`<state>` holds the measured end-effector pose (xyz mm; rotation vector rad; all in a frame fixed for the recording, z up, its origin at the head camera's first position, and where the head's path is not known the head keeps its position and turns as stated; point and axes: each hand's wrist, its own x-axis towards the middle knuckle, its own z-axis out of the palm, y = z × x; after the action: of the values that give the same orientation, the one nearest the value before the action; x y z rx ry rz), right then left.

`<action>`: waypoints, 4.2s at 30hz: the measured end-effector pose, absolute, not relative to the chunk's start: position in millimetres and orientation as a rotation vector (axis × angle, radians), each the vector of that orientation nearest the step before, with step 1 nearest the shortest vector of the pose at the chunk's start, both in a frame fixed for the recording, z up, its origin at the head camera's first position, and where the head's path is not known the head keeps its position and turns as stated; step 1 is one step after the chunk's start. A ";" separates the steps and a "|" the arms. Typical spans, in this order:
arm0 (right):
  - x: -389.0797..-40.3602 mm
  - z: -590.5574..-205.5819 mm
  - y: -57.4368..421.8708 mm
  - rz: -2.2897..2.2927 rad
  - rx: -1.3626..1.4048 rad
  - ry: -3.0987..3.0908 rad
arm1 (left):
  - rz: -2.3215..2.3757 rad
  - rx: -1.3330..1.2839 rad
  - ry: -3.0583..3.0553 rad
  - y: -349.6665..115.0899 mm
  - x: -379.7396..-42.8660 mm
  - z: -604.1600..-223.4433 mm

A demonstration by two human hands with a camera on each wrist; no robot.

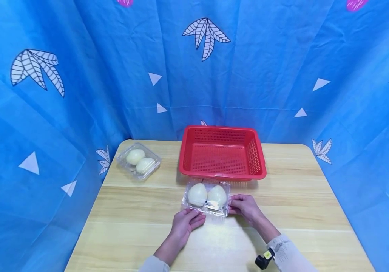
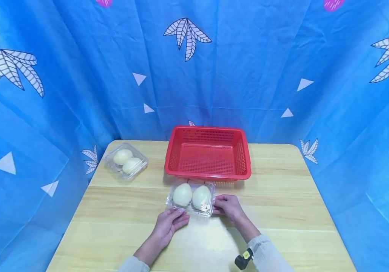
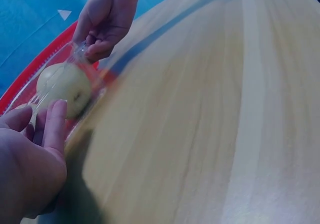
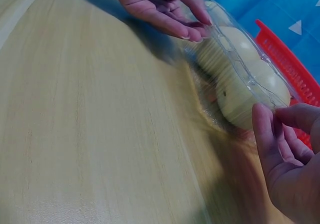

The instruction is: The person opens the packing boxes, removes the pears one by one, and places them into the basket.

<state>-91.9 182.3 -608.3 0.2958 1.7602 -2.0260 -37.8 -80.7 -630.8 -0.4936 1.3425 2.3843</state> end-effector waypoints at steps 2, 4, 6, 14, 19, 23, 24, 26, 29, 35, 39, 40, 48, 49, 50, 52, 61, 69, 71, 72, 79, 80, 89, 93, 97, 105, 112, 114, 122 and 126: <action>-91.9 -608.3 182.8 -2.025 0.292 1.768 | 2.380 -0.492 1.339 -78.7 -37.6 -631.0; -92.2 -608.5 182.8 -2.025 0.295 1.772 | 2.380 -0.496 1.331 -76.5 -37.5 -630.9; -92.2 -609.2 182.5 -2.023 0.302 1.776 | 2.384 -0.495 1.330 -74.2 -37.3 -631.3; -91.7 -608.7 181.3 -2.024 0.327 1.791 | 2.402 -0.512 1.343 -65.5 -33.8 -629.5; -91.3 -607.5 181.0 -2.022 0.321 1.790 | 2.404 -0.523 1.358 -61.9 -33.1 -627.9; -90.7 -606.3 181.7 -2.013 0.310 1.799 | 2.388 -0.520 1.360 -57.8 -32.5 -627.3; -91.0 -606.4 182.1 -2.011 0.308 1.804 | 2.381 -0.515 1.361 -56.6 -32.5 -627.1; -91.5 -606.6 183.1 -2.001 0.308 1.812 | 2.364 -0.502 1.365 -54.1 -32.6 -627.7; -91.7 -607.0 184.4 -1.987 0.303 1.829 | 2.344 -0.482 1.374 -49.9 -32.9 -628.3; -91.3 -605.8 184.5 -1.967 0.275 1.848 | 2.336 -0.487 1.335 -38.9 -33.2 -629.2; -90.8 -605.6 182.3 -1.949 0.249 1.853 | 2.353 -0.518 1.321 -34.9 -32.4 -630.9; -90.8 -605.9 181.7 -1.948 0.250 1.856 | 2.356 -0.518 1.324 -34.3 -32.5 -631.4; -91.0 -605.4 181.8 -1.939 0.248 1.855 | 2.339 -0.509 1.342 -30.1 -35.6 -631.7; -91.2 -605.4 182.1 -1.941 0.248 1.854 | 2.338 -0.510 1.340 -29.8 -35.6 -631.4; -91.2 -605.3 182.3 -1.945 0.248 1.853 | 2.337 -0.510 1.342 -29.4 -35.7 -630.9; -91.2 -605.4 182.6 -1.947 0.249 1.854 | 2.336 -0.505 1.354 -28.9 -35.5 -630.1; -90.2 -599.8 177.9 -1.916 0.314 1.960 | 2.351 -0.537 1.390 -27.4 -35.3 -629.5; -86.8 -590.7 174.1 -1.828 0.306 2.162 | 2.340 -0.543 1.406 -26.4 -34.6 -627.8; -86.9 -589.4 174.7 -1.824 0.286 2.157 | 2.329 -0.542 1.417 -26.6 -34.4 -626.5; -87.3 -588.3 175.1 -1.826 0.277 2.144 | 2.324 -0.541 1.423 -26.8 -34.3 -626.2; -91.3 -581.1 178.9 -1.831 0.263 1.998 | 2.308 -0.536 1.437 -28.0 -34.7 -623.9; -91.4 -579.7 179.4 -1.837 0.269 1.971 | 2.306 -0.540 1.434 -27.9 -34.5 -623.1; -95.7 -572.8 184.8 -1.886 0.375 1.812 | 2.302 -0.542 1.431 -25.9 -33.1 -621.9; -97.7 -571.1 184.6 -1.912 0.406 1.783 | 2.305 -0.540 1.425 -26.5 -33.8 -621.3; -96.3 -571.0 181.3 -1.911 0.363 1.814 | 2.304 -0.533 1.418 -27.1 -34.9 -620.7; -92.3 -575.0 175.2 -1.888 0.352 1.871 | 2.311 -0.523 1.414 -25.1 -37.1 -619.8; -91.3 -577.0 174.6 -1.842 0.256 1.875 | 2.321 -0.538 1.408 -24.5 -36.6 -619.9; -91.6 -577.4 174.6 -1.820 0.221 1.887 | 2.325 -0.540 1.402 -24.5 -36.3 -619.5; -92.6 -573.8 172.5 -1.714 0.178 1.999 | 2.345 -0.542 1.382 -23.1 -36.1 -616.7; -93.9 -573.3 171.5 -1.683 0.172 2.029 | 2.357 -0.542 1.379 -21.3 -36.4 -618.2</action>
<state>-93.9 171.5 -573.3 0.1721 2.0288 -1.6831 -36.4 -21.3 -618.2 -0.5424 1.3794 2.3568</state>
